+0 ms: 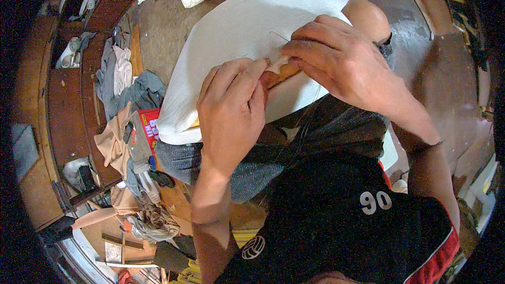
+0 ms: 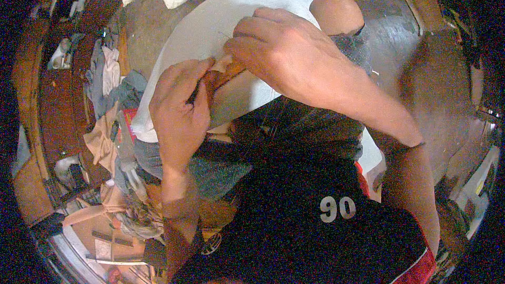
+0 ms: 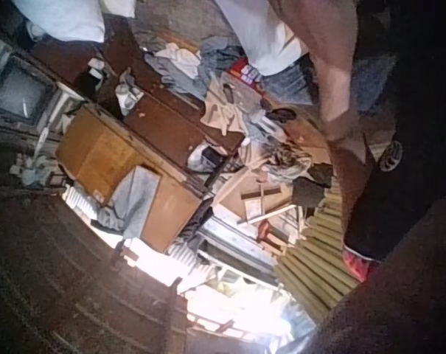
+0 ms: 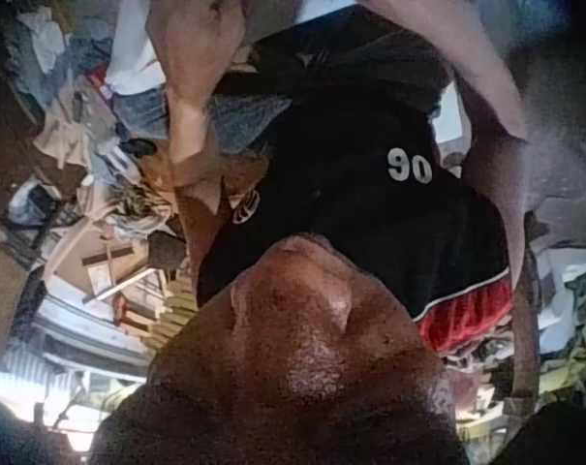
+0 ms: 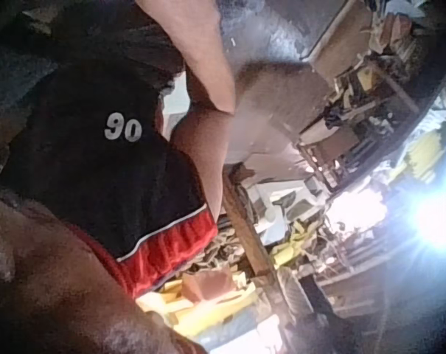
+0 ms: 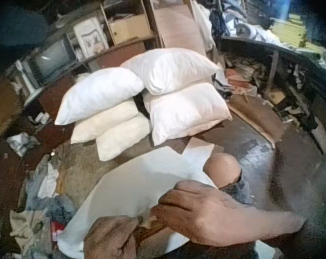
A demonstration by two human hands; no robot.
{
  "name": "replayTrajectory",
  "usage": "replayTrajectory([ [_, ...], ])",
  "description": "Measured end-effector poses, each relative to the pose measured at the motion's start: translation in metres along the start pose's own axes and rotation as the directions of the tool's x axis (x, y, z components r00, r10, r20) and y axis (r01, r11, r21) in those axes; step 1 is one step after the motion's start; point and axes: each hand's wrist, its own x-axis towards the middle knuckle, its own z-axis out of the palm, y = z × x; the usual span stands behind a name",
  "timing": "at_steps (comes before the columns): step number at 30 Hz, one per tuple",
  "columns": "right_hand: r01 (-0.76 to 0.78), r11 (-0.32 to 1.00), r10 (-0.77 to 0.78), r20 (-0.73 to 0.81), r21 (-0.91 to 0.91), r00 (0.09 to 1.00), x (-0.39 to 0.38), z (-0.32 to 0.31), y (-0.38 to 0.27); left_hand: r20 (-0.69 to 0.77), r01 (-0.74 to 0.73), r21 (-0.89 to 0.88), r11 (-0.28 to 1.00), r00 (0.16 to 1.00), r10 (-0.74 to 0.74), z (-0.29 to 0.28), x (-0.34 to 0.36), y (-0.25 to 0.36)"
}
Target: The person hand-sews the opening of a white pillow using a needle and thread. They repeatedly insert the needle through the fabric and pull the thread to close the seam.
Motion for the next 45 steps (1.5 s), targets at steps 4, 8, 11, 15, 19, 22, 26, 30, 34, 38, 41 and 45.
replayTrajectory([
  [4,0.059,0.994,-0.065,-0.056,-0.095,0.996,-0.002,0.004,0.004,0.010,-0.020,0.094,0.995,1.000,0.019,0.001,0.002,0.000],
  [8,0.101,0.989,-0.100,0.015,-0.112,0.995,-0.005,0.000,0.000,0.050,-0.094,0.161,0.982,0.995,0.087,-0.003,0.001,0.003],
  [11,0.111,0.993,-0.108,0.084,-0.041,0.991,-0.009,-0.003,-0.002,0.148,-0.089,0.084,0.993,0.986,0.075,-0.012,-0.001,0.002],
  [15,0.017,1.000,-0.018,0.055,0.027,0.998,-0.014,-0.007,0.000,0.186,-0.121,-0.113,0.986,0.972,0.141,-0.013,0.006,0.001],
  [19,-0.288,0.870,0.332,-0.045,0.400,0.942,-0.022,-0.022,-0.009,0.183,-0.014,-0.113,0.993,0.983,0.035,-0.002,0.014,0.013],
  [22,-0.412,0.679,0.550,-0.049,0.607,0.834,-0.034,-0.032,-0.023,0.253,-0.026,-0.004,1.000,0.967,0.027,0.005,0.019,0.018],
  [26,-0.397,0.606,0.595,-0.062,0.689,0.801,-0.050,-0.038,-0.019,0.180,-0.009,0.011,1.000,0.984,0.007,0.015,0.018,0.021],
  [30,-0.373,0.486,0.702,-0.100,0.790,0.705,-0.063,-0.019,-0.017,0.094,-0.036,-0.067,0.997,0.995,0.042,0.026,0.012,0.013],
  [34,-0.364,0.323,0.807,-0.053,0.874,0.589,-0.066,-0.004,-0.026,0.111,0.002,-0.088,0.996,0.994,0.008,0.029,0.016,0.014],
  [38,-0.416,0.324,0.818,-0.031,0.850,0.575,-0.069,0.003,-0.033,0.112,-0.011,-0.032,0.999,0.994,0.015,0.032,0.013,0.016],
  [41,-0.377,0.449,0.785,-0.157,0.810,0.599,-0.069,0.008,-0.035,0.096,-0.018,-0.038,0.999,0.995,0.022,0.034,0.012,0.017],
  [45,-0.456,0.656,0.687,-0.225,0.601,0.691,-0.073,0.006,-0.031,0.065,-0.057,-0.050,0.997,0.996,0.060,0.038,0.011,0.016],
])
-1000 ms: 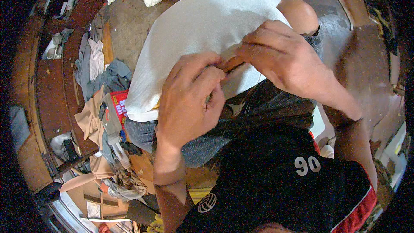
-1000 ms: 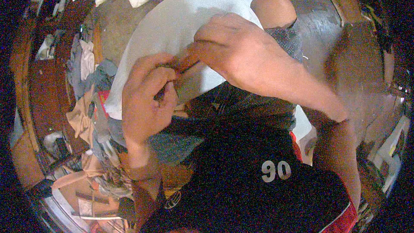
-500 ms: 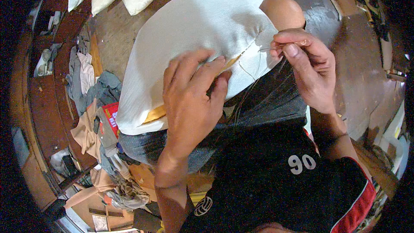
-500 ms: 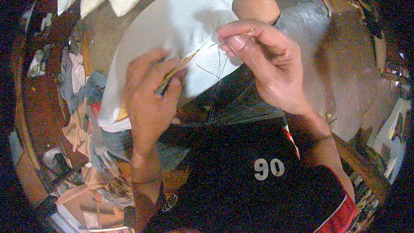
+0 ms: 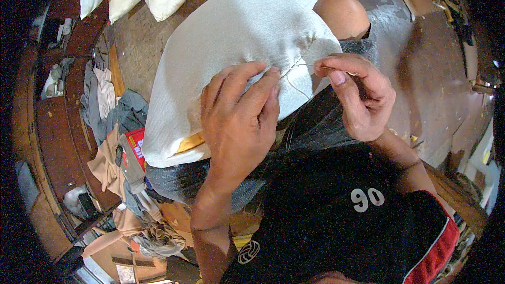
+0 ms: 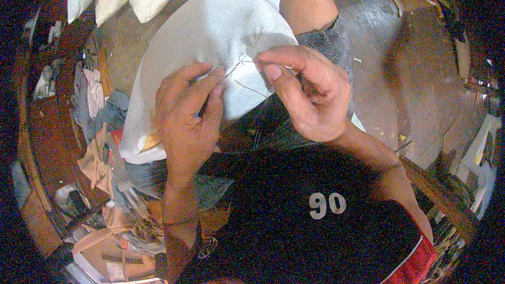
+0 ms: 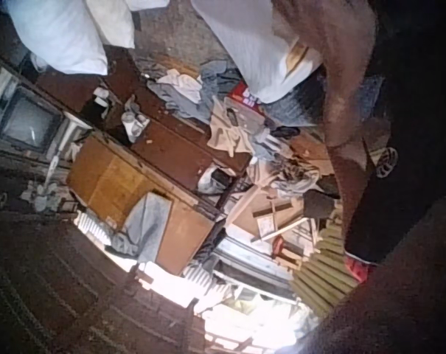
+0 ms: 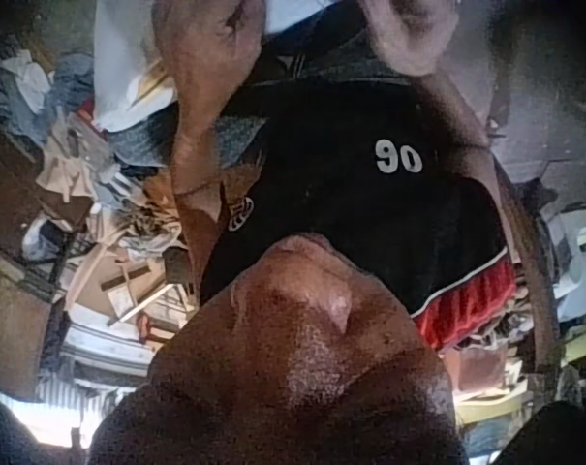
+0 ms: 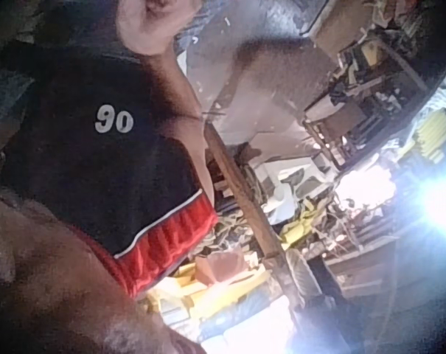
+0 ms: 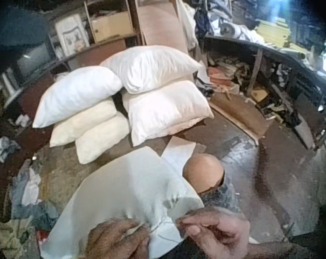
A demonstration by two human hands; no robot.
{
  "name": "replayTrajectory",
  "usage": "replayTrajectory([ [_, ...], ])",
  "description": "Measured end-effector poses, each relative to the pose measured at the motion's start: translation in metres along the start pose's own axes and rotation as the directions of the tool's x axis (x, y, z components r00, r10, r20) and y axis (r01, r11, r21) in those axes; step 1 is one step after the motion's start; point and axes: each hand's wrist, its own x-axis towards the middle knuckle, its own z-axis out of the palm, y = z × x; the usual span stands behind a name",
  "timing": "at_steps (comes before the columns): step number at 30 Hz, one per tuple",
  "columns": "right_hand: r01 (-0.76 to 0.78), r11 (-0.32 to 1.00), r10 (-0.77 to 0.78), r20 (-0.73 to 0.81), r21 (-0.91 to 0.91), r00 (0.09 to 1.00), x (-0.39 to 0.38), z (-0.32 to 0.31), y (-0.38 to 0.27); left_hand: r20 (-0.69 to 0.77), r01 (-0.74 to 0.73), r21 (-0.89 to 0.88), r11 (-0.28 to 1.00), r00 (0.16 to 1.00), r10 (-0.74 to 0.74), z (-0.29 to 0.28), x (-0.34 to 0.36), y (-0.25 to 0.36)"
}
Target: The person hand-sews the opening of a white pillow using a needle and thread. They repeatedly insert the needle through the fabric and pull the thread to close the seam.
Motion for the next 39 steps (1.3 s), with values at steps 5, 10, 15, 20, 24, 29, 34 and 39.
replayTrajectory([
  [5,0.126,0.987,-0.122,0.050,-0.103,0.991,-0.003,0.000,0.000,0.005,0.001,-0.006,1.000,1.000,-0.001,0.000,-0.002,0.000],
  [10,0.167,0.982,-0.174,-0.074,-0.084,0.982,-0.004,0.011,0.011,0.000,0.011,-0.009,1.000,1.000,-0.011,0.001,-0.003,-0.001],
  [15,0.268,0.954,-0.271,0.000,-0.137,0.963,-0.001,0.010,0.007,0.006,0.016,-0.027,1.000,1.000,-0.016,0.001,-0.004,-0.002],
  [20,0.305,0.939,-0.307,0.017,-0.161,0.952,-0.001,0.011,0.005,0.001,0.009,-0.023,1.000,1.000,-0.009,0.000,-0.004,-0.003],
  [24,0.315,0.929,-0.316,0.028,-0.194,0.948,-0.001,0.010,0.003,0.004,0.006,-0.034,0.999,1.000,-0.006,0.000,-0.003,-0.003],
  [29,0.321,0.925,-0.318,0.047,-0.205,0.947,-0.002,0.010,0.003,0.004,0.003,-0.024,1.000,1.000,-0.003,0.000,-0.004,-0.002],
  [34,0.354,0.907,-0.354,0.045,-0.228,0.934,-0.002,0.010,0.006,-0.010,-0.005,-0.037,0.999,1.000,0.005,0.001,-0.004,-0.003],
  [39,0.369,0.892,-0.374,0.033,-0.262,0.927,-0.004,0.012,0.007,-0.015,-0.008,-0.034,0.999,1.000,0.007,0.001,-0.005,-0.003],
])
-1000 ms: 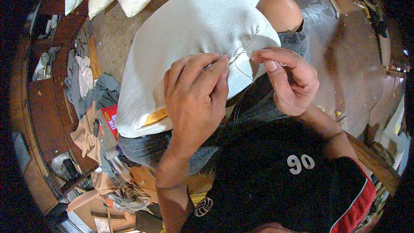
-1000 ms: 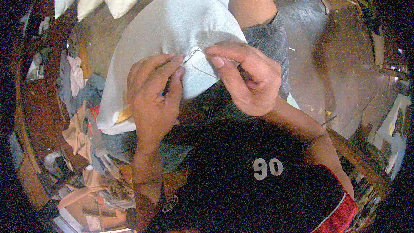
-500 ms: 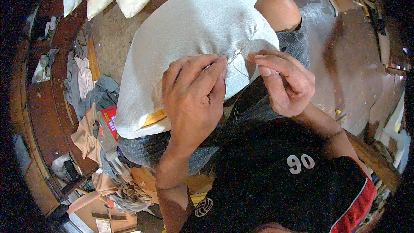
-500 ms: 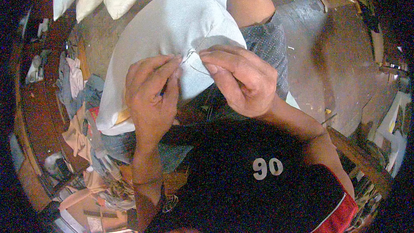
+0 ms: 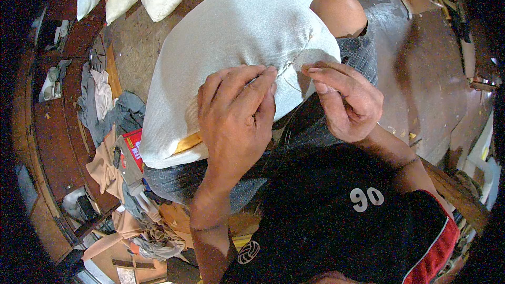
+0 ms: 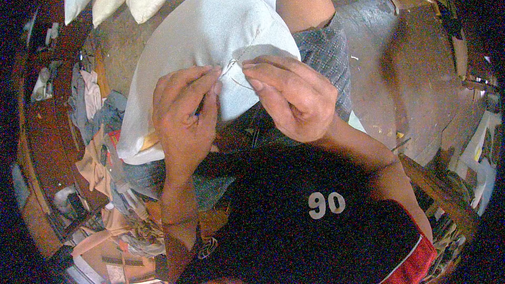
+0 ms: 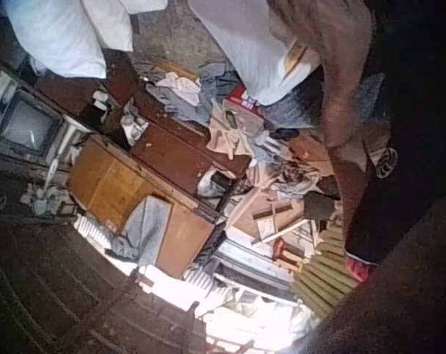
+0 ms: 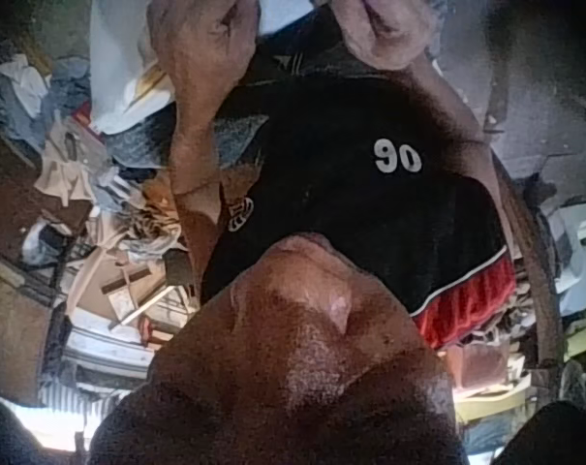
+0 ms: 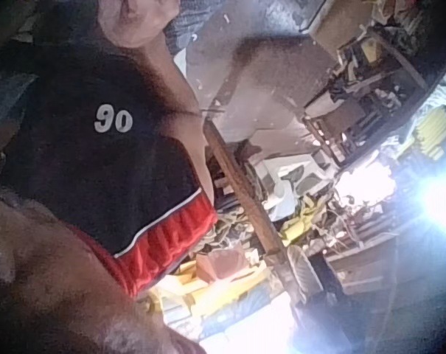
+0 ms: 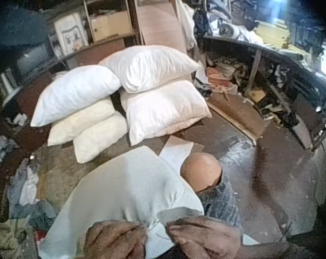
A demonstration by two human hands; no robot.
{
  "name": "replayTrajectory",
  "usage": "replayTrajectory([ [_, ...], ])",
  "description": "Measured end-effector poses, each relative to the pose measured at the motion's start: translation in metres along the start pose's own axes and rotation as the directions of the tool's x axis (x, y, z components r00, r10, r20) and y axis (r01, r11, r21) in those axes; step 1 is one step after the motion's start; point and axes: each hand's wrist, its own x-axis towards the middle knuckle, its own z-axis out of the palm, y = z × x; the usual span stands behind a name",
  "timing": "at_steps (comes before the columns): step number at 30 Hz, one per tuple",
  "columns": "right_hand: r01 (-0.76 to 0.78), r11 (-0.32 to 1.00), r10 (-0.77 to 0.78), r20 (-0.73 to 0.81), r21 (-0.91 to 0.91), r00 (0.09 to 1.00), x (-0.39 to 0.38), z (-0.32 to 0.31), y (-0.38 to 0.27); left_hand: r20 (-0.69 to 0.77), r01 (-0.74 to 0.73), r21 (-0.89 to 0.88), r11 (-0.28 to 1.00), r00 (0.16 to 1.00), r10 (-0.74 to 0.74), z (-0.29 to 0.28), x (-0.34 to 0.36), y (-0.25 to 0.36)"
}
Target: The person hand-sews the opening of a white pillow using a needle and thread. They repeatedly insert the needle through the fabric and pull the thread to close the seam.
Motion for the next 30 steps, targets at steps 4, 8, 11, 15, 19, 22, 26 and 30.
replayTrajectory([
  [4,0.000,1.000,0.000,0.014,-0.029,1.000,0.002,-0.001,-0.002,0.003,-0.004,0.010,1.000,1.000,0.004,0.000,0.000,0.000],
  [8,-0.035,0.999,0.035,0.005,-0.026,0.999,0.001,0.001,-0.004,0.021,0.001,0.007,1.000,1.000,-0.001,0.000,0.001,-0.001],
  [11,-0.115,0.993,0.115,0.001,-0.010,0.993,0.001,0.001,-0.007,0.013,-0.006,0.010,1.000,1.000,0.006,0.000,0.001,-0.001],
  [15,-0.191,0.980,0.190,0.028,0.044,0.981,0.004,-0.001,-0.007,0.006,-0.014,0.012,1.000,1.000,0.014,0.001,0.000,-0.002],
  [19,-0.389,0.915,0.375,0.123,0.111,0.919,0.005,-0.006,-0.012,0.001,-0.016,0.018,1.000,1.000,0.016,-0.001,0.000,-0.001],
  [22,-0.413,0.901,0.391,0.167,0.131,0.905,0.005,-0.007,-0.009,0.000,-0.013,0.017,1.000,1.000,0.013,0.000,-0.001,-0.001],
  [26,-0.324,0.913,0.335,-0.003,0.249,0.942,0.004,0.004,0.000,-0.004,-0.016,0.014,1.000,1.000,0.016,0.001,0.001,-0.001],
  [30,-0.340,0.906,0.341,0.041,0.254,0.939,0.005,0.002,-0.001,0.010,-0.006,0.012,1.000,1.000,0.006,-0.001,0.002,0.001],
])
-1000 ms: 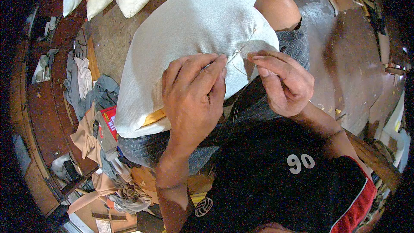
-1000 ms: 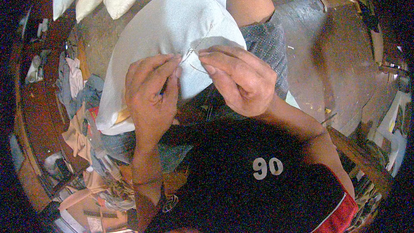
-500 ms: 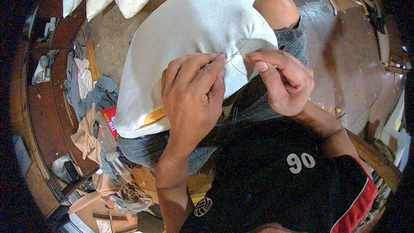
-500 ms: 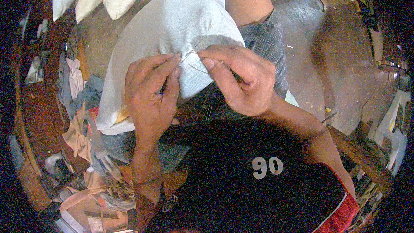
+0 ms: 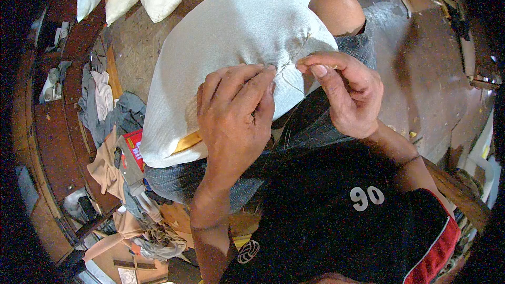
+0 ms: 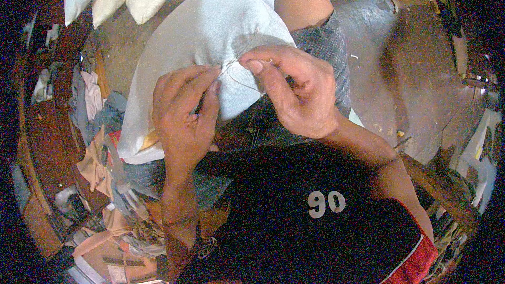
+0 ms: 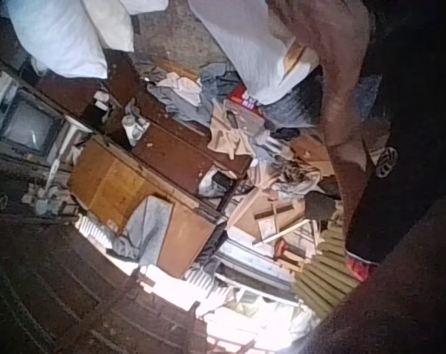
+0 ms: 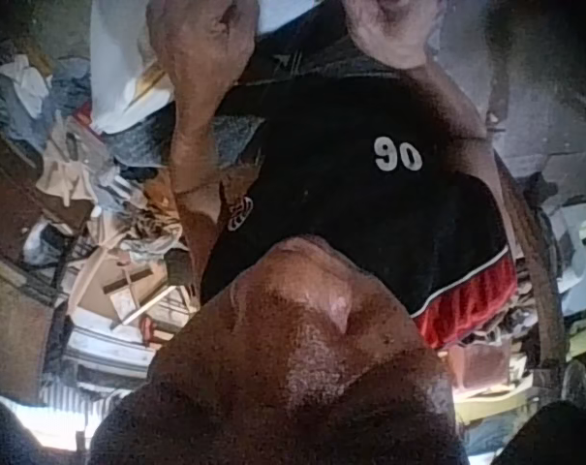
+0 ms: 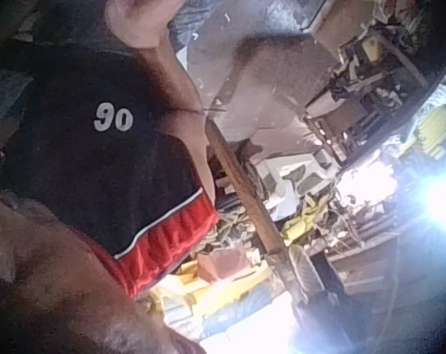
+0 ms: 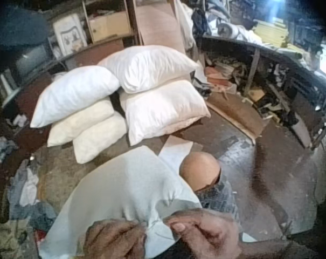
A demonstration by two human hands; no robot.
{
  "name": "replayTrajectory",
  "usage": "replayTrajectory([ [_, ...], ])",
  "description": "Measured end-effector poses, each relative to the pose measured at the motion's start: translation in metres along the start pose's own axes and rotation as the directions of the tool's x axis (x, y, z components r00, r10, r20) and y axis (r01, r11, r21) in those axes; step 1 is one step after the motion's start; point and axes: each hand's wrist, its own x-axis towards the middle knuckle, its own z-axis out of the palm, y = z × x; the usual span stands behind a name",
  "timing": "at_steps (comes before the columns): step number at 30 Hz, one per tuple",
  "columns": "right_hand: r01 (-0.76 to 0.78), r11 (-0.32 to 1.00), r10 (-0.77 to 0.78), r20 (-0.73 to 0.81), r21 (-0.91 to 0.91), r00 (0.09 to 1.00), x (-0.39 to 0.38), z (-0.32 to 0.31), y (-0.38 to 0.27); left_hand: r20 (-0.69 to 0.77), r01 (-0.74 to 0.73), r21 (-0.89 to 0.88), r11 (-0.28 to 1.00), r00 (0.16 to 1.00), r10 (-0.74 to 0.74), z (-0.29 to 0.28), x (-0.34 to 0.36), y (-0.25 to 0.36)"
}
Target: The person hand-sews the opening of a white pillow using a needle and thread. They repeatedly insert the needle through the fabric and pull the thread to close the seam.
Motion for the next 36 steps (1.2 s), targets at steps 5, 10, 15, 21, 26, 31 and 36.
replayTrajectory([
  [5,-0.237,0.960,0.236,0.024,0.152,0.972,0.003,0.000,-0.009,-0.005,-0.003,0.006,1.000,1.000,0.003,0.001,-0.001,0.000],
  [10,-0.324,0.936,0.317,0.074,0.139,0.946,0.007,-0.003,-0.016,-0.016,-0.018,0.007,1.000,1.000,0.018,0.002,-0.002,-0.002],
  [15,-0.401,0.864,0.403,0.058,0.305,0.913,0.011,-0.001,-0.010,-0.022,-0.026,0.001,1.000,0.999,0.026,0.003,-0.001,-0.002],
  [21,-0.507,0.774,0.468,0.197,0.379,0.861,0.017,-0.009,-0.002,-0.008,0.002,-0.014,1.000,1.000,-0.002,0.002,0.000,-0.001],
  [26,-0.562,0.738,0.497,0.263,0.374,0.827,0.021,-0.011,-0.004,0.012,0.024,-0.030,0.999,1.000,-0.024,0.002,0.000,-0.002],
  [31,-0.620,0.686,0.519,0.342,0.380,0.784,0.026,-0.012,-0.003,0.011,0.040,-0.038,0.998,0.999,-0.040,0.003,0.001,-0.001],
  [36,-0.651,0.672,0.544,0.362,0.352,0.757,0.031,-0.014,-0.003,-0.017,0.056,-0.069,0.996,0.998,-0.057,0.005,0.001,-0.002],
])
